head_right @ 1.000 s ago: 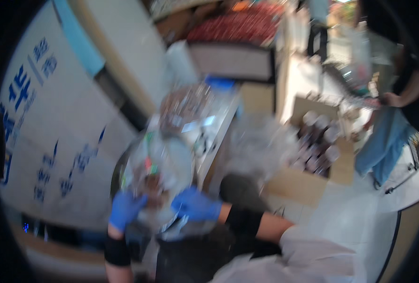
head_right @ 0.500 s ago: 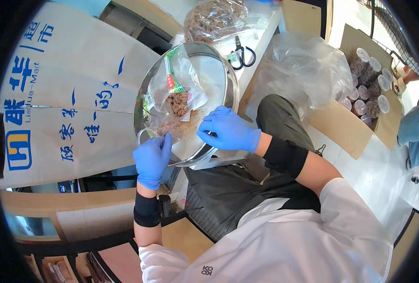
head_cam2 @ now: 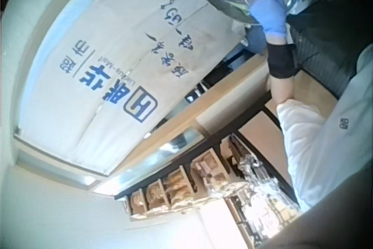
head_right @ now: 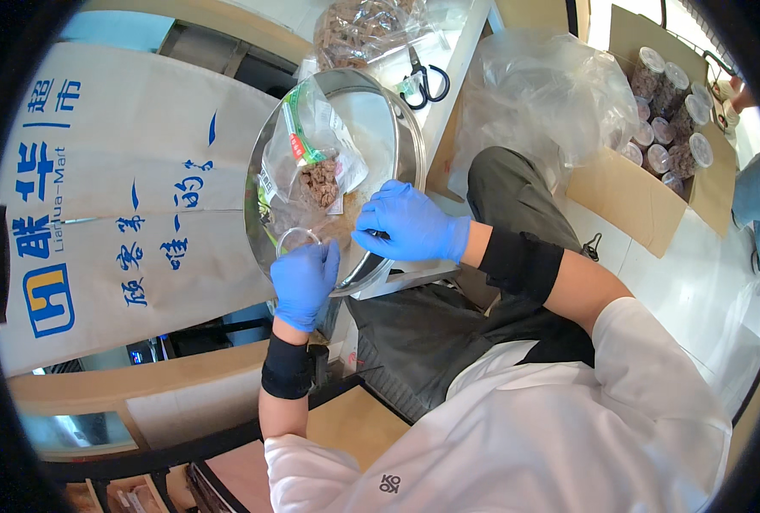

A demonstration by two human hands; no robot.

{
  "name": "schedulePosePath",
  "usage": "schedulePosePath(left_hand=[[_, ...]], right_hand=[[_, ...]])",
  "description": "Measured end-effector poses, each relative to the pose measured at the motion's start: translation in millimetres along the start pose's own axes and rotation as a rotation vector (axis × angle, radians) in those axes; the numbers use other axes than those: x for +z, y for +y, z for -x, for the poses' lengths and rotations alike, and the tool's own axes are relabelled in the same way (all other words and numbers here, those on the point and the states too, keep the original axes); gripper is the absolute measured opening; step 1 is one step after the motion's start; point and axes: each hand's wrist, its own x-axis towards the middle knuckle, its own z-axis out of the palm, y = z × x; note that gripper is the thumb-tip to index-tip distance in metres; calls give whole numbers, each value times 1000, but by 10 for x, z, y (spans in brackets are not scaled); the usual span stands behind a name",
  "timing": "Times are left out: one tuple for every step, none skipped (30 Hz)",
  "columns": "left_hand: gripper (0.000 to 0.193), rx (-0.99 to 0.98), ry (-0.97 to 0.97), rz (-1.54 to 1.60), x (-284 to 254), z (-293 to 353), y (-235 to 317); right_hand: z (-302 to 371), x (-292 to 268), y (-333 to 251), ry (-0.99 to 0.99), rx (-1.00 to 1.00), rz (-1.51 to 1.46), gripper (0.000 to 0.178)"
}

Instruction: Packaging dried fruit from a large bag into small plastic jars using a scale.

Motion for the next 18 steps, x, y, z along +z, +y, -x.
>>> schedulePosePath(left_hand=[[34, 10, -33, -11, 13, -48, -24], [34, 9, -32, -12, 6, -69, -21], [33, -40, -13, 36, -15, -89, -14], [32, -83, 0, 85, -52, -105, -4], [32, -79, -4, 86, -63, -104, -11], [32, -63, -49, 77, -72, -102, -24], [32, -49, -92, 65, -82, -120, -36], [32, -43, -93, 64, -110, -122, -46], [33, -98, -96, 91, -147, -110, -55], [34, -154, -104, 116, -177, -77, -68], [38, -179, -142, 160, -113, -49, -89], [38, -173, -152, 158, -109, -56, -135], [40, -206, -229, 185, -110, -106, -198], [42, -238, -307, 210, -111, -149, -255], [42, -232, -314, 208, -105, -181, -293], [43, -271, -364, 230, -117, -177, -333], [45, -309, -414, 251, -125, -175, -372], [45, -304, -420, 251, -103, -161, -427]], right_hand=[[-6, -17, 7, -15, 14, 12, 20], [-14, -36, 11, -30, 27, 24, 19], [-26, -67, 18, -30, 25, 24, 19], [-30, -95, 3, -41, 33, 14, 19], [-27, -104, -8, -51, 41, 4, 19], [-15, -87, -13, -47, 47, 3, 19], [-16, -80, -1, -44, 29, 15, 19], [-19, -80, 10, -41, 12, 26, 18], [-20, -88, 24, -36, 16, 28, 18], [-22, -78, -2, -44, 16, 30, 18], [-15, -63, -21, -51, 17, 32, 17], [0, -43, -23, -45, 25, 27, 17], [5, -44, 8, -29, 6, 23, 14], [12, -47, 38, -12, -13, 18, 11], [20, -50, 65, -6, -5, 16, 11], [16, -47, 54, -2, -10, 15, 12], [10, -47, 44, 2, -14, 14, 12], [0, -51, 32, 4, -7, 13, 12]])
